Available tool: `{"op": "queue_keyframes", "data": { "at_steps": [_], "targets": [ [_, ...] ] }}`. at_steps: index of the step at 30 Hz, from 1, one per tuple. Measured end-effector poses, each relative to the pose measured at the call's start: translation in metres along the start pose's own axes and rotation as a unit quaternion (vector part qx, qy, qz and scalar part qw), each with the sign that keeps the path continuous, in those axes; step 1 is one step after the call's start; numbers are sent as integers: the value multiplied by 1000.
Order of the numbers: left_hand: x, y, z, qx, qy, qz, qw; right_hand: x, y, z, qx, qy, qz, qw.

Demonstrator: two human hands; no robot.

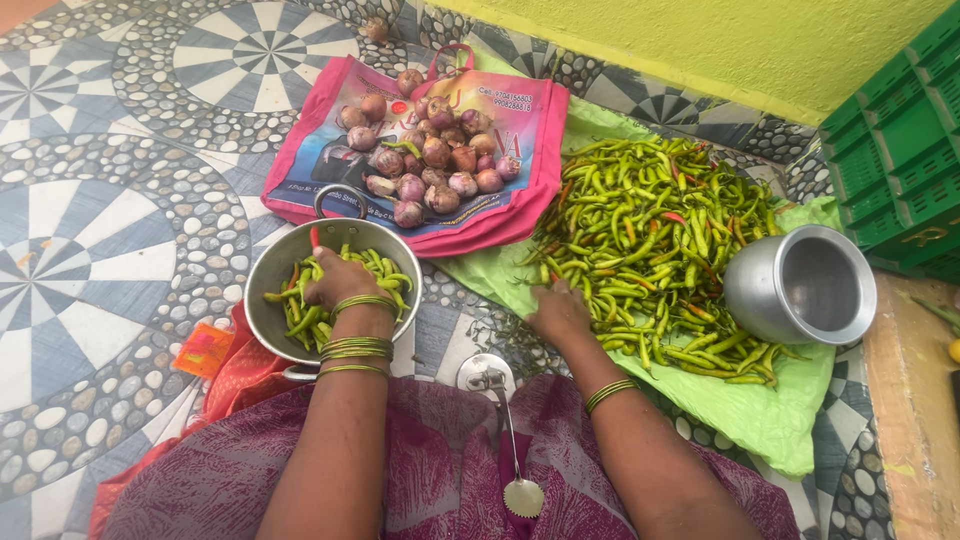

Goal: The person sits on the floor and repeatedly picks green chilies from a large pile, removes the stems by hand, and places the trimmed chilies into a metal pot. A bag of onions and a metal cup are visible nearby.

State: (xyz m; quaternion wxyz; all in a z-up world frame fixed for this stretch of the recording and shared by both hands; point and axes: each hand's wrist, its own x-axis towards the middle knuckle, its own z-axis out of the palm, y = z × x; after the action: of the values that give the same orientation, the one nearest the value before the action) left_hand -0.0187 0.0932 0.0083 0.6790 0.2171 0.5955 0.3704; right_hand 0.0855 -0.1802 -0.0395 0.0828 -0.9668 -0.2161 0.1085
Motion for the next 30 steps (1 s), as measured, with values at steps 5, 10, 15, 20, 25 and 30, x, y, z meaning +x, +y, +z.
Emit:
{"op": "queue_keyframes", "data": {
  "at_steps": [5,10,15,20,25,30],
  "targets": [
    [19,-23,9,-119,-56,-141,981,5,3,4,64,88,37,993],
    [-1,-65,24,51,-3,82,995,6,15,6,81,91,24,992],
    [-29,-79,12,52,-206,-55,976,8,12,17,90,76,19,993],
    [-25,-81,7,123,-309,-108,937,7,12,22,93,77,6,993],
    [-19,-88,6,170,-327,-110,923,12,0,2,139,134,-42,980],
    [-29,-86,1,219,-383,-127,888,13,-36,-28,266,60,-139,952]
  ]
}}
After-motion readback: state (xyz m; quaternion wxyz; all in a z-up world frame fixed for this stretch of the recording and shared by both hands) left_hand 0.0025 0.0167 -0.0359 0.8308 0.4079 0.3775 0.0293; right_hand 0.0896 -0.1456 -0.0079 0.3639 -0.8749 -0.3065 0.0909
